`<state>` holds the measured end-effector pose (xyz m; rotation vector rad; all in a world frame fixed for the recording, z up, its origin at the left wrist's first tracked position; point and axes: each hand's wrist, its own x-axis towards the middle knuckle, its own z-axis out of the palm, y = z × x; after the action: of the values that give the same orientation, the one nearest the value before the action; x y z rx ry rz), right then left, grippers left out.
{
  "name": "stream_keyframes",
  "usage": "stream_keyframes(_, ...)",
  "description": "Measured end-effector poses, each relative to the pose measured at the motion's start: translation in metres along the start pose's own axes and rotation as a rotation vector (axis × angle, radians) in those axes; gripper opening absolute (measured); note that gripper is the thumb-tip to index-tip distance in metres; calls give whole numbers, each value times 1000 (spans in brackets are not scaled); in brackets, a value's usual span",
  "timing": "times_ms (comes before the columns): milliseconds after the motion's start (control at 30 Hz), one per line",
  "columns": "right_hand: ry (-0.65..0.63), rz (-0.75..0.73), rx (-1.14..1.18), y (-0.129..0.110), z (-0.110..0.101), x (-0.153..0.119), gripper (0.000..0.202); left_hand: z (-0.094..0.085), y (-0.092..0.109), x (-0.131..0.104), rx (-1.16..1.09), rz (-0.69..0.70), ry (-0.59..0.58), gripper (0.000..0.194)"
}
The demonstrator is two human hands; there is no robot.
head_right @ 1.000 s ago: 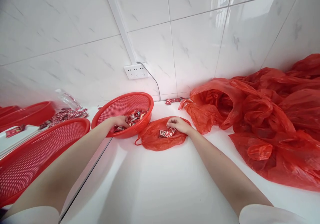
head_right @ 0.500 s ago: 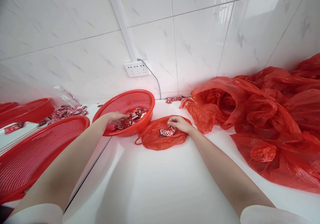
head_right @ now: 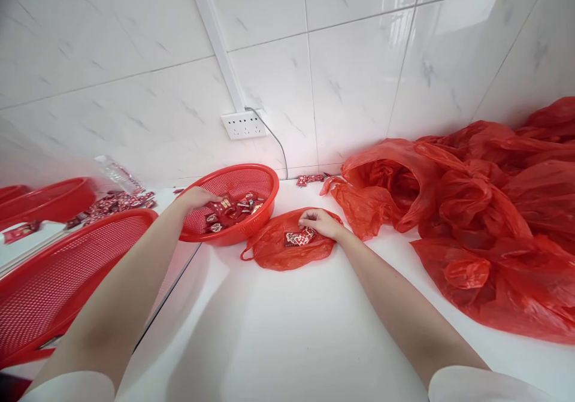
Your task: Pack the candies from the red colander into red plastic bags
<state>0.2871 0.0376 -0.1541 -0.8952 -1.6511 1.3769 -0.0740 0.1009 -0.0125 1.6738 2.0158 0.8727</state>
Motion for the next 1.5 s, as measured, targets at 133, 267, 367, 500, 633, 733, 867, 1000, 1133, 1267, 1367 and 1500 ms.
stream_keyframes(133,-4,-20,-2,2,1,-1,31,-11,34,-31,-311,154,160,35)
stream_keyframes(267,33,-66,-17,-10,7,-2,35,20,70,-97,-702,304,-47,37)
stream_keyframes(367,96,-143,-30,-31,13,-3,47,67,77,-138,-747,280,-310,28)
stream_keyframes(500,179,-159,-8,-52,16,-7,59,128,61,-156,-768,243,-361,23)
stream_keyframes(633,134,-143,-13,-42,21,-21,47,158,45,-154,-654,342,-291,19)
stream_keyframes(733,113,-143,-2,-25,26,-31,36,166,39,-153,-540,437,-210,17)
stream_keyframes(867,154,-129,47,-10,30,-32,33,171,33,-153,-523,496,-173,16)
stream_keyframes(1000,182,-147,38,-5,31,-31,31,174,29,-152,-514,505,-181,18)
stream_keyframes(1133,264,-187,-101,-4,31,-33,27,177,26,-154,-580,430,-280,21)
stream_keyframes(1267,414,-419,-375,-6,33,-38,15,182,21,-151,-758,337,-257,32)
stream_keyframes(1367,442,-614,-533,-3,34,-41,33,185,17,-145,-847,234,-227,37)
stream_keyframes(1500,362,-675,-594,1,37,-43,53,185,15,-145,-876,145,-431,43)
